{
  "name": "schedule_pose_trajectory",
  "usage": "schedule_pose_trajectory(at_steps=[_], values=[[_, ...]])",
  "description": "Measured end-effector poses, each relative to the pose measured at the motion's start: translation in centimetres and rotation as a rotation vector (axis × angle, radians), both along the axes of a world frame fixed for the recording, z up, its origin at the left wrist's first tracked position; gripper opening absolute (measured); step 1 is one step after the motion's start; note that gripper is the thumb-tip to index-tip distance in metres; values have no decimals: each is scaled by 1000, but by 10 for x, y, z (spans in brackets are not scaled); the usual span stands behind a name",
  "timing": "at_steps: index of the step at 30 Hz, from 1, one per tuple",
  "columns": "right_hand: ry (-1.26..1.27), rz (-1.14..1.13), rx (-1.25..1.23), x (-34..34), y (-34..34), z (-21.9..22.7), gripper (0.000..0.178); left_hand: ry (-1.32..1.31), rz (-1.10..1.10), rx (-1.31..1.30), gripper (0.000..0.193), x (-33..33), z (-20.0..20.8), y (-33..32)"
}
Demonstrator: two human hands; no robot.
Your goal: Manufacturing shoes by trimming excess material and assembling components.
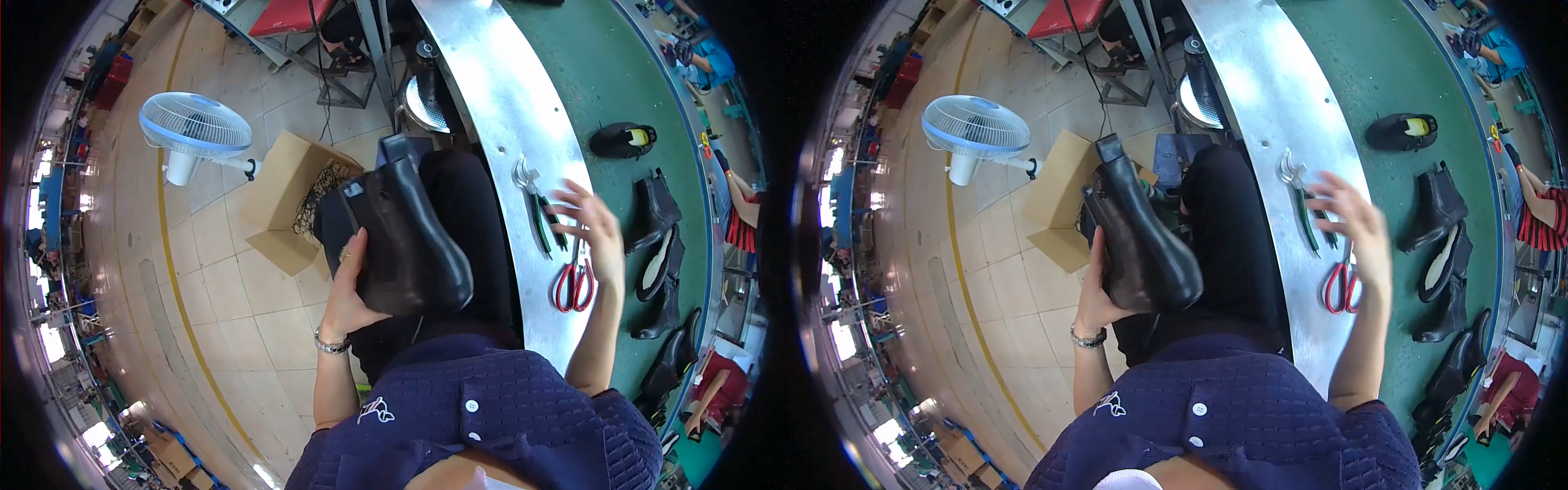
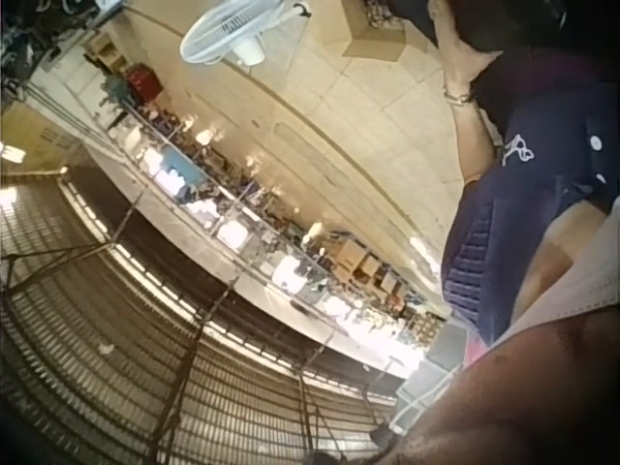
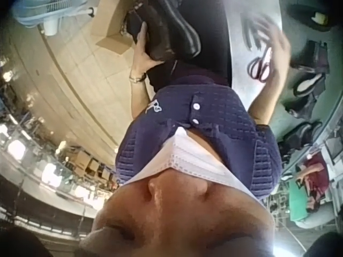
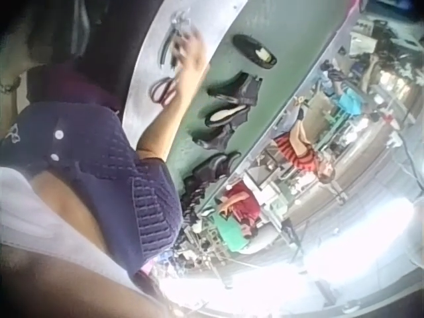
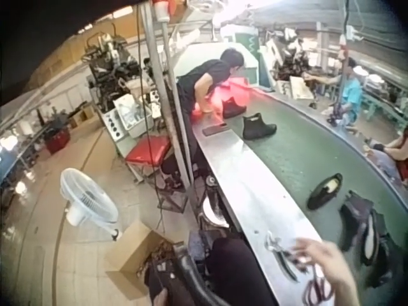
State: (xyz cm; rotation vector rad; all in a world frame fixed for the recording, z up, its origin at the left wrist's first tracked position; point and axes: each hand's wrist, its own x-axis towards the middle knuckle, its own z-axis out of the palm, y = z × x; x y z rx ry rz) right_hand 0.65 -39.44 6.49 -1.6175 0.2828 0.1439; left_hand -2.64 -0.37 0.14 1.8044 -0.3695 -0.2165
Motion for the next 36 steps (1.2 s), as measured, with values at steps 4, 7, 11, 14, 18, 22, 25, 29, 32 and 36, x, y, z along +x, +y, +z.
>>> schedule_pose_trajectory(at_steps=[4, 7, 11, 14, 18, 22, 25, 29, 32, 36], values=[[10, 740, -115, 29, 97, 37, 47, -273, 28, 350, 127, 6, 13, -13], [75, 980, -415, 45, 99, 32, 37, -199, 44, 318, 129, 7, 23, -21], [-56, 1011, -335, 34, 100, 27, 37, 157, 78, -41, 103, 27, 23, -34], [67, 891, -399, 27, 107, 28, 30, 226, 178, -111, 87, 36, 16, -39], [136, 874, -694, 23, 119, 38, 33, 196, 161, -175, 80, 41, 8, -39], [-84, 714, -627, 28, 131, 33, 29, 173, 163, -210, 73, 56, 10, -35], [-231, 704, -719, 30, 138, 32, 38, 283, 130, -326, 71, 61, 8, -21], [-544, 754, -441, 29, 174, 59, 78, 439, 146, -636, 68, 60, 27, 15], [-654, 832, -341, 14, 199, 62, 101, 325, 253, -728, 88, 51, 29, 36], [-780, 818, -339, 18, 216, 47, 100, -35, 419, -484, 99, 14, 66, 55]])
